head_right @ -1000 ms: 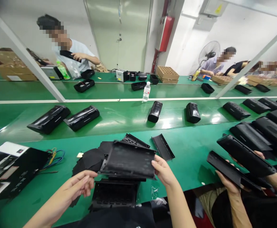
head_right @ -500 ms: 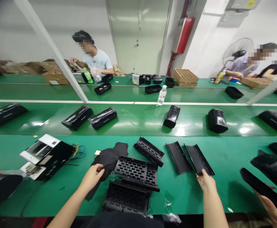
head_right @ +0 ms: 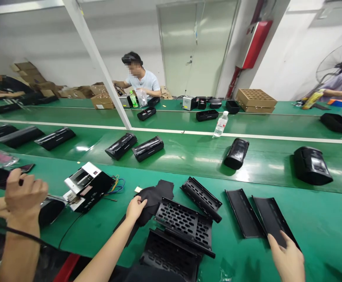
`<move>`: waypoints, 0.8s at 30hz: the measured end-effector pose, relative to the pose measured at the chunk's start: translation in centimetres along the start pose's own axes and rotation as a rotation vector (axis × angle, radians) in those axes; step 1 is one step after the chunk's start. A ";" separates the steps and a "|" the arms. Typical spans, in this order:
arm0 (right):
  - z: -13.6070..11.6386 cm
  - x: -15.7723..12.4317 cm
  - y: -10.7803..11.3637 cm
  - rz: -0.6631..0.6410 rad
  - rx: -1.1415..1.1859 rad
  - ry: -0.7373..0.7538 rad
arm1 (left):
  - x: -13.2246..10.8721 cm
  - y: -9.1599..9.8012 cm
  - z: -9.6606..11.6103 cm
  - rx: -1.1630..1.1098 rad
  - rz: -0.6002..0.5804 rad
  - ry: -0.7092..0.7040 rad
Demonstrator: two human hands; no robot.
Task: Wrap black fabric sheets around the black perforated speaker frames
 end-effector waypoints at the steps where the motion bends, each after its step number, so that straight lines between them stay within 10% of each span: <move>1: -1.4 -1.4 -0.3 -0.064 0.010 -0.029 | -0.1 0.2 0.3 -0.064 -0.013 -0.007; 12: -18.7 -19.4 -9.9 -0.672 0.412 0.741 | -9.7 1.8 8.5 -0.611 -0.520 -0.100; 24: -19.2 -20.1 -9.2 -0.728 0.286 0.987 | -12.4 1.3 9.3 -0.729 -0.739 -0.027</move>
Point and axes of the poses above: each hand's wrist, its own x-axis towards the middle knuckle, its own y-axis out of the back of the hand, z = x × y, the point moved 3 cm from there along x, towards the middle knuckle, and after that the axes turned 4 degrees about y, right-handed, at the moved point
